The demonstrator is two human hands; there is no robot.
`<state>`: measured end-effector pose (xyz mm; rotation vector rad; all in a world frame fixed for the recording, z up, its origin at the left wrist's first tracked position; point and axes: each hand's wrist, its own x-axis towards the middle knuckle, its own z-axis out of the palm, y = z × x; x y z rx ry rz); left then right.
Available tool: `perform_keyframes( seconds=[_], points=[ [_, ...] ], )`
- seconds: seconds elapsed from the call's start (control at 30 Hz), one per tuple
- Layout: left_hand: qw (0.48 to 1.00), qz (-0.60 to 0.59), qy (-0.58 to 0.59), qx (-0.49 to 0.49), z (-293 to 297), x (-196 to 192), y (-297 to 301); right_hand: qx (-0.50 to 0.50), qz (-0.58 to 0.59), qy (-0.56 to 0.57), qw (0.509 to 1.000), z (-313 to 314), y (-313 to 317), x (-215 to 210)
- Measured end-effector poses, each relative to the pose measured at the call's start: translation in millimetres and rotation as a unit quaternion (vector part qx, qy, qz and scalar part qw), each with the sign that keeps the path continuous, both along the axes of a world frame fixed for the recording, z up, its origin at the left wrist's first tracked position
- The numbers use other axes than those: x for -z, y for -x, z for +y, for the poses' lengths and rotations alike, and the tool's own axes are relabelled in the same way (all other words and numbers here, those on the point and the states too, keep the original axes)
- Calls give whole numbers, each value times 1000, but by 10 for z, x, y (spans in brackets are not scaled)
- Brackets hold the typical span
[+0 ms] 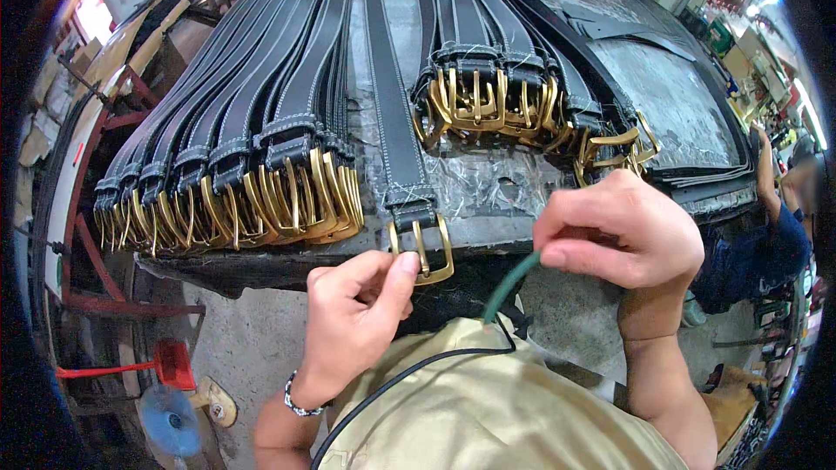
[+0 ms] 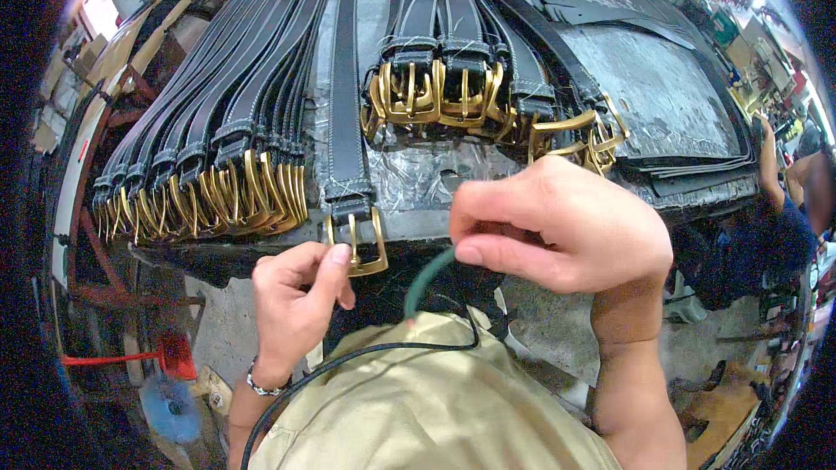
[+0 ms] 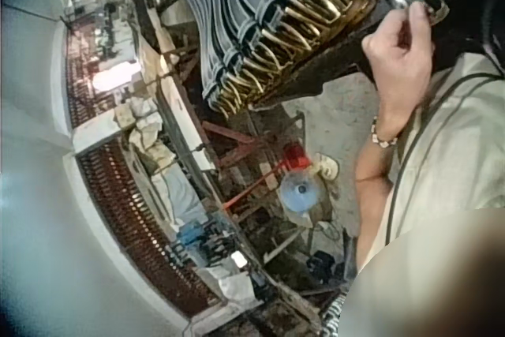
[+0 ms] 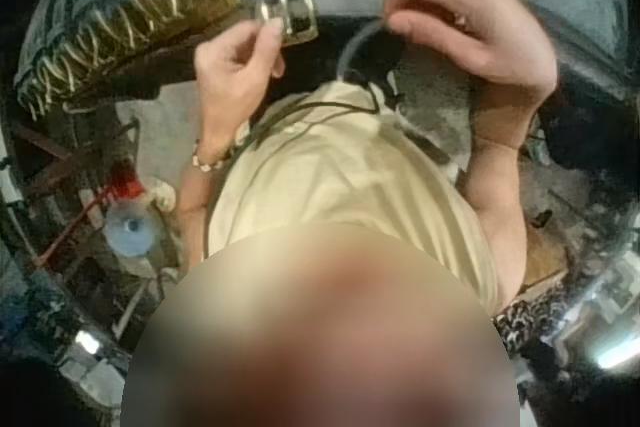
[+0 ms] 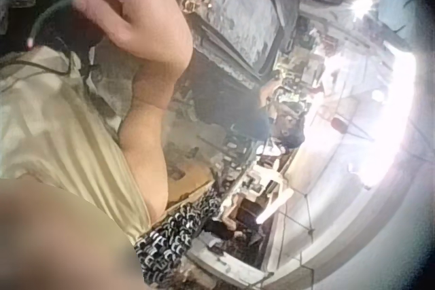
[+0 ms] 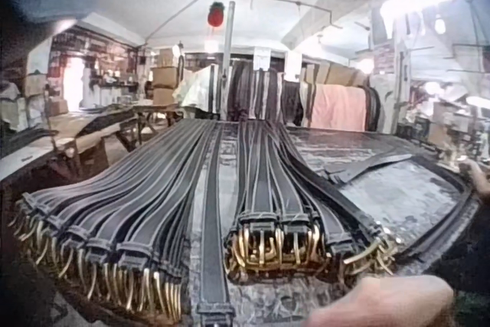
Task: Assemble and finish leather belts by stitching loops and attaching buckles.
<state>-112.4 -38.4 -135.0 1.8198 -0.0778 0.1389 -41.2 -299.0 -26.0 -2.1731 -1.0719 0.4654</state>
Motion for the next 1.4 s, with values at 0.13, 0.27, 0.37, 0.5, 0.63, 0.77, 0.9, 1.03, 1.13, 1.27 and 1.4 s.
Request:
perform_keyframes(
  seconds=[0.13, 0.27, 0.37, 0.5, 0.63, 0.77, 0.9, 1.03, 1.13, 1.27, 1.4],
  points=[
    [995, 60, 44, 70, 72, 156, 16, 99, -176, 41, 979, -34, -88, 345],
    [994, 33, -27, 103, 174, 157, 111, 49, -55, -81, 994, -110, 134, 95],
    [987, -27, -71, 139, 209, 51, 111, 194, -21, -260, 946, 142, 160, 334],
    [955, -206, -205, -66, 214, -10, 42, 237, 30, -326, 915, 366, 41, 571],
    [915, -266, -291, -79, 126, -88, -63, 258, 57, -351, 898, 464, -4, 742],
    [887, -280, -362, -64, 105, -71, -107, 240, -28, -332, 912, 473, -26, 873],
    [882, -287, -363, -84, 104, -61, -125, 227, -20, -285, 931, 442, 4, 801],
    [896, -279, -334, -90, 92, -89, -104, 230, -38, -274, 933, 460, -2, 810],
    [897, -277, -332, -97, 93, -122, -94, 215, -102, -299, 924, 460, -43, 865],
    [899, -279, -321, -99, 102, -138, -89, 201, -126, -285, 929, 462, -41, 865],
    [901, -277, -319, -100, 113, -149, -77, 198, -132, -276, 931, 467, -39, 843]
  ],
)
